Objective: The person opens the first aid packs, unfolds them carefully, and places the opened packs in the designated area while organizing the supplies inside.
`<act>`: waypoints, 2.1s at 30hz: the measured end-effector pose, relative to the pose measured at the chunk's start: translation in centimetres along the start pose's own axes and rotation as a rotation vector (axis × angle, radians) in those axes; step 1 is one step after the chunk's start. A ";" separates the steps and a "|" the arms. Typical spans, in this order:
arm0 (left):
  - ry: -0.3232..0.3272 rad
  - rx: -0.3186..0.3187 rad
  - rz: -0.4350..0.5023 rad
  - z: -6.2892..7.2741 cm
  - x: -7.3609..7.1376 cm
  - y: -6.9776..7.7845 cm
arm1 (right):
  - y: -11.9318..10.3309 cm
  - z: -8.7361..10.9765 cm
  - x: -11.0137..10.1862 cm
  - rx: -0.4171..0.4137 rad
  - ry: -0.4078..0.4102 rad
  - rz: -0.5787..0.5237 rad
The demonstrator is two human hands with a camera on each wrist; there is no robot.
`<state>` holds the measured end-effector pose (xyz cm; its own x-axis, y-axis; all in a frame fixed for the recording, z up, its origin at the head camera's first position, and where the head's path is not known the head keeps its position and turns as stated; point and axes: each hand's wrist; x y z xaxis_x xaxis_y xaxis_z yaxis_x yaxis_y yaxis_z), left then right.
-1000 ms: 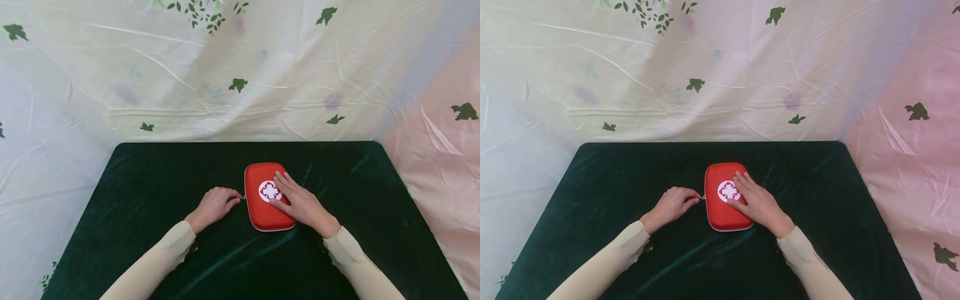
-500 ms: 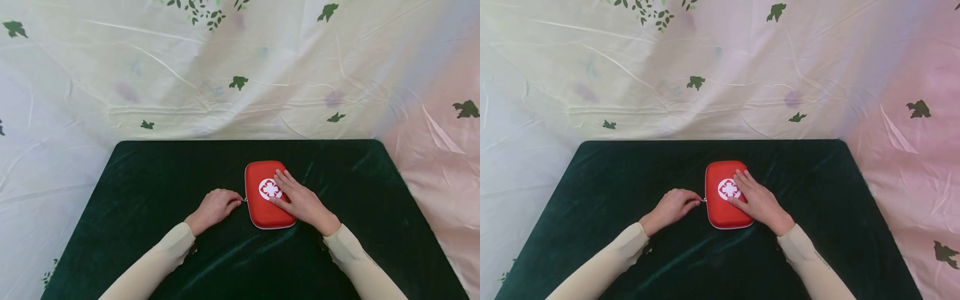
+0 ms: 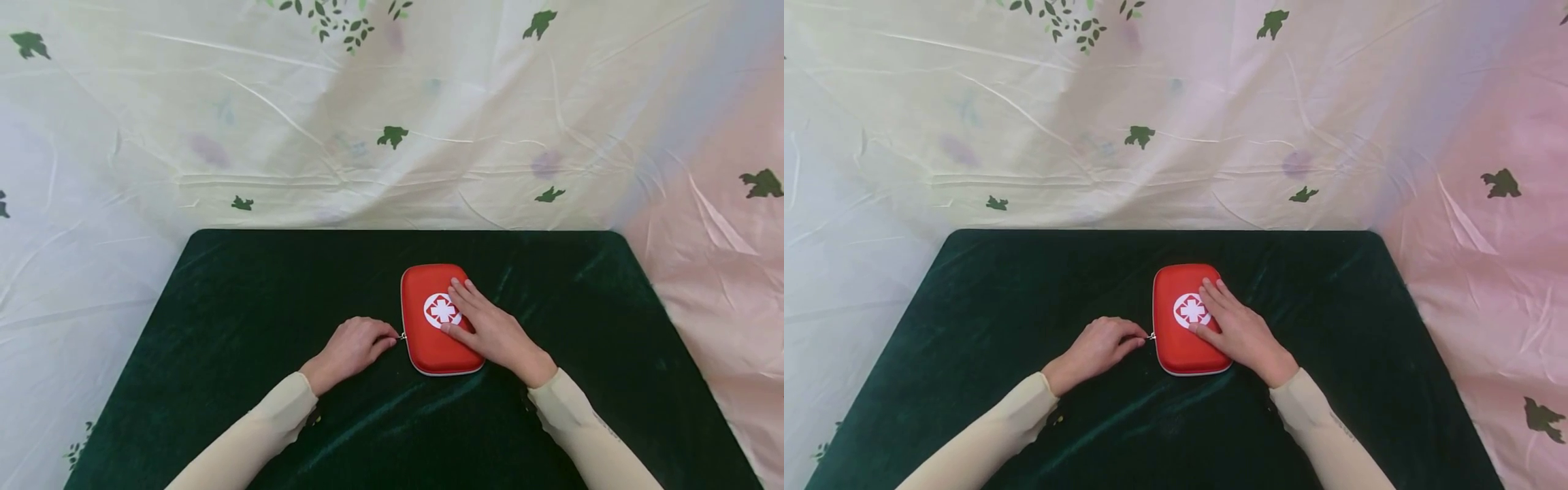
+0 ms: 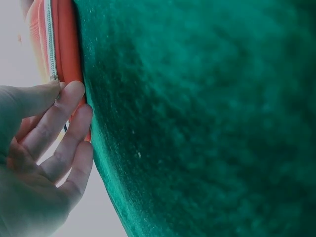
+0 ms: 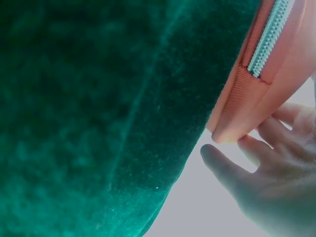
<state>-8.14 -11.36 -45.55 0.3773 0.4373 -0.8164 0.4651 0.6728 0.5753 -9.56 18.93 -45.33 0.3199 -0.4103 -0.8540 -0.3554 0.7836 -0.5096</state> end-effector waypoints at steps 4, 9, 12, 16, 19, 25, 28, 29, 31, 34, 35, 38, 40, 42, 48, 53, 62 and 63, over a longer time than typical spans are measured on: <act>-0.012 0.000 0.005 0.1 0.1 0.1 | 0.1 0.0 0.0 0.004 -0.002 -0.002; -0.024 0.009 0.017 0.3 0.2 0.2 | 0.1 0.0 0.0 0.002 -0.007 0.002; -0.027 0.018 0.017 0.5 0.3 0.3 | 0.1 0.0 0.0 0.002 -0.009 0.003; -0.032 0.022 0.019 0.7 0.4 0.3 | 0.1 0.0 0.0 -0.003 -0.009 0.006; -0.031 0.044 0.034 0.7 0.9 -0.2 | 0.1 0.0 0.0 -0.005 -0.008 0.008; 0.002 0.111 0.088 0.1 3.7 -3.7 | 0.2 0.1 0.0 -0.003 -0.009 0.007; 0.005 0.128 0.077 0.1 4.0 -4.0 | 0.2 0.1 0.0 -0.002 -0.009 0.006; 0.005 0.126 0.084 0.2 3.9 -3.8 | 0.2 0.1 0.0 -0.002 -0.009 0.004; -0.010 0.135 0.074 0.3 3.4 -3.2 | 0.1 0.1 0.0 -0.002 -0.010 0.000; -0.033 0.110 0.085 0.8 2.1 -1.6 | 0.1 0.1 0.0 0.003 -0.014 -0.001; -0.043 0.096 0.085 0.9 1.7 -1.0 | 0.1 0.1 0.0 0.005 -0.016 -0.002; -0.058 0.063 0.067 1.0 1.0 0.0 | 0.1 0.1 0.1 0.011 -0.018 -0.002; -0.069 0.061 0.055 1.1 0.9 0.4 | 0.1 0.1 0.1 0.012 -0.019 -0.003; -0.076 0.061 0.058 1.1 0.9 0.5 | 0.1 0.1 0.1 0.013 -0.019 -0.005; -0.087 0.074 0.075 1.3 1.1 0.4 | 0.2 0.1 0.1 0.010 -0.014 -0.004; -0.081 0.095 0.090 1.4 1.2 0.2 | 0.2 0.2 0.1 0.015 -0.016 -0.013; -0.069 0.169 0.112 1.2 2.3 -1.3 | 0.2 0.2 0.1 0.015 -0.014 -0.016; -0.076 0.179 0.096 1.2 2.4 -1.3 | 0.2 0.2 0.1 0.015 -0.015 -0.019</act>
<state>-6.88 -11.90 -48.22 0.4828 0.4430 -0.7554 0.5569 0.5104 0.6552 -9.37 19.13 -45.50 0.3402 -0.4183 -0.8422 -0.3354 0.7827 -0.5242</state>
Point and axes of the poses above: each hand's wrist, its own z-axis away from the middle knuckle, its own x-axis out of the palm, y = z × x
